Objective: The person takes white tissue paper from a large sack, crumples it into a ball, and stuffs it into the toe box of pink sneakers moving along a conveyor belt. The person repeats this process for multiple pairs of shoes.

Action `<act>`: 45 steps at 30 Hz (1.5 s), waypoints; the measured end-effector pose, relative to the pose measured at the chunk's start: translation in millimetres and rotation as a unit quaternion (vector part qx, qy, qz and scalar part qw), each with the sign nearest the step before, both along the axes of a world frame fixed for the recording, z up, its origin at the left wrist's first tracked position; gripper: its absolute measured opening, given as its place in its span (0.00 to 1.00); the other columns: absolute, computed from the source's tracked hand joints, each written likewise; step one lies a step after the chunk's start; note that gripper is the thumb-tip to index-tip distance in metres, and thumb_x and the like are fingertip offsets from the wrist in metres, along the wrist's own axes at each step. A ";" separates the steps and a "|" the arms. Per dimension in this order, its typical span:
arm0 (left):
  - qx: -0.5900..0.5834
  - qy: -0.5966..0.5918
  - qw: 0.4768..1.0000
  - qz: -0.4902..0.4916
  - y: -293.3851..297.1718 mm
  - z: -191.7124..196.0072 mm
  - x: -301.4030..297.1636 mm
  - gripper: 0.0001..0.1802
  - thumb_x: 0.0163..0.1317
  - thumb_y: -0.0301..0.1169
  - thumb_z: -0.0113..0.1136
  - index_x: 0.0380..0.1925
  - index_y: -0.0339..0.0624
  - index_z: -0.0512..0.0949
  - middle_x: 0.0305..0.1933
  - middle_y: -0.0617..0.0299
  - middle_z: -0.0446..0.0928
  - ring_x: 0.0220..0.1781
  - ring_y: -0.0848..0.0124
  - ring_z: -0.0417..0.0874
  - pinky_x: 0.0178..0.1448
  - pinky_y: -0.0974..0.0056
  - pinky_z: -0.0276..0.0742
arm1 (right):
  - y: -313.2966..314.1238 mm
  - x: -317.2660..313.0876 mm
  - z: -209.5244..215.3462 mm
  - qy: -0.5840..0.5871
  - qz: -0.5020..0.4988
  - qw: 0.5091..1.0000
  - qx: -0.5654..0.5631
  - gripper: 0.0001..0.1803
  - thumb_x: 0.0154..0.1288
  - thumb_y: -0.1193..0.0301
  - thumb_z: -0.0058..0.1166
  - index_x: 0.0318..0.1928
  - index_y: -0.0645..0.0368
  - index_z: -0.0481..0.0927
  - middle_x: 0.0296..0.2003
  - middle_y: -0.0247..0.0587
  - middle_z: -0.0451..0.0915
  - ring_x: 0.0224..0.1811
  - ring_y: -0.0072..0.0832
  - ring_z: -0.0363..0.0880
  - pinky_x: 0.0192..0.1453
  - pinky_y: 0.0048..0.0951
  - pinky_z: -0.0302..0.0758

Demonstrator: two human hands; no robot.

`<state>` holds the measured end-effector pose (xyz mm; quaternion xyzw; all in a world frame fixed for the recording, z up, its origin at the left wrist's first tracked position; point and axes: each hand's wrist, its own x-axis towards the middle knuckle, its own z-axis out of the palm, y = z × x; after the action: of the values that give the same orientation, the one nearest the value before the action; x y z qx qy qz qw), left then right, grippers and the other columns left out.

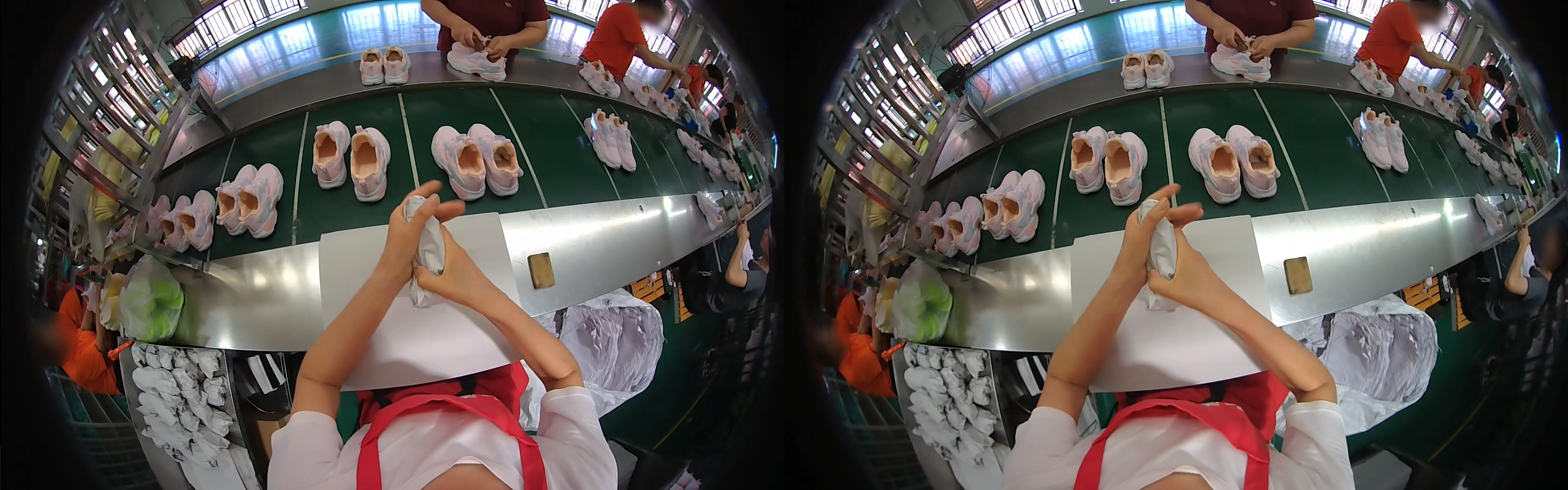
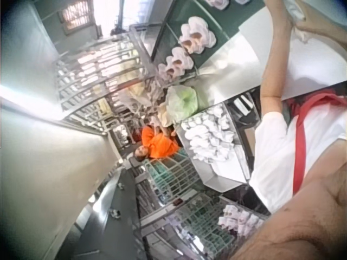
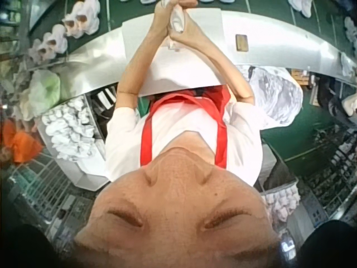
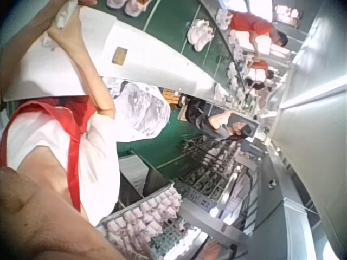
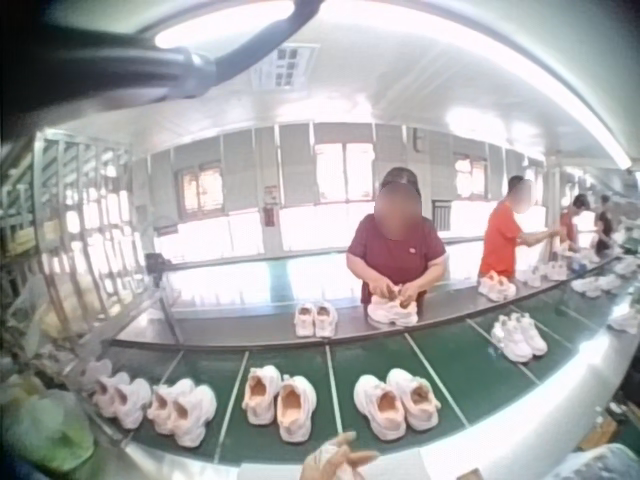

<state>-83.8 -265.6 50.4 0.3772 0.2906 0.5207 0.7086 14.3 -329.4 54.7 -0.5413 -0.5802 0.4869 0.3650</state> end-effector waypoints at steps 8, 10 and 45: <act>0.045 -0.030 0.998 0.033 37.5 -9.6 10.6 0.17 0.64 0.40 0.55 0.21 0.44 0.67 0.16 0.65 0.68 0.20 0.73 0.74 0.37 0.64 0.77 | -2.0 6.6 -9.5 -0.050 -0.082 0.992 0.082 0.33 0.53 0.64 0.60 0.56 0.64 0.62 0.40 0.54 0.77 0.42 0.42 0.79 0.47 0.36 0.74; 0.027 -0.035 0.999 0.002 43.6 -14.4 27.2 0.18 0.65 0.43 0.52 0.22 0.44 0.67 0.17 0.63 0.69 0.21 0.73 0.73 0.37 0.65 0.76 | 3.7 17.9 -23.6 -0.176 -0.112 0.967 0.143 0.29 0.53 0.63 0.59 0.52 0.62 0.65 0.35 0.56 0.78 0.37 0.48 0.79 0.43 0.39 0.75; 0.339 0.486 0.799 -0.108 226.1 -111.5 85.7 0.18 0.56 0.37 0.58 0.41 0.34 0.73 0.38 0.47 0.79 0.38 0.56 0.81 0.43 0.62 0.76 | 196.6 122.6 -47.7 -0.536 0.028 0.835 0.125 0.19 0.48 0.63 0.61 0.40 0.59 0.79 0.32 0.45 0.81 0.35 0.41 0.80 0.43 0.39 0.74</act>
<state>1.9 -39.5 -61.1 0.8255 0.3590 0.2545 0.3534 136.9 -132.8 6.9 -0.6507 -0.7559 0.0539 0.0481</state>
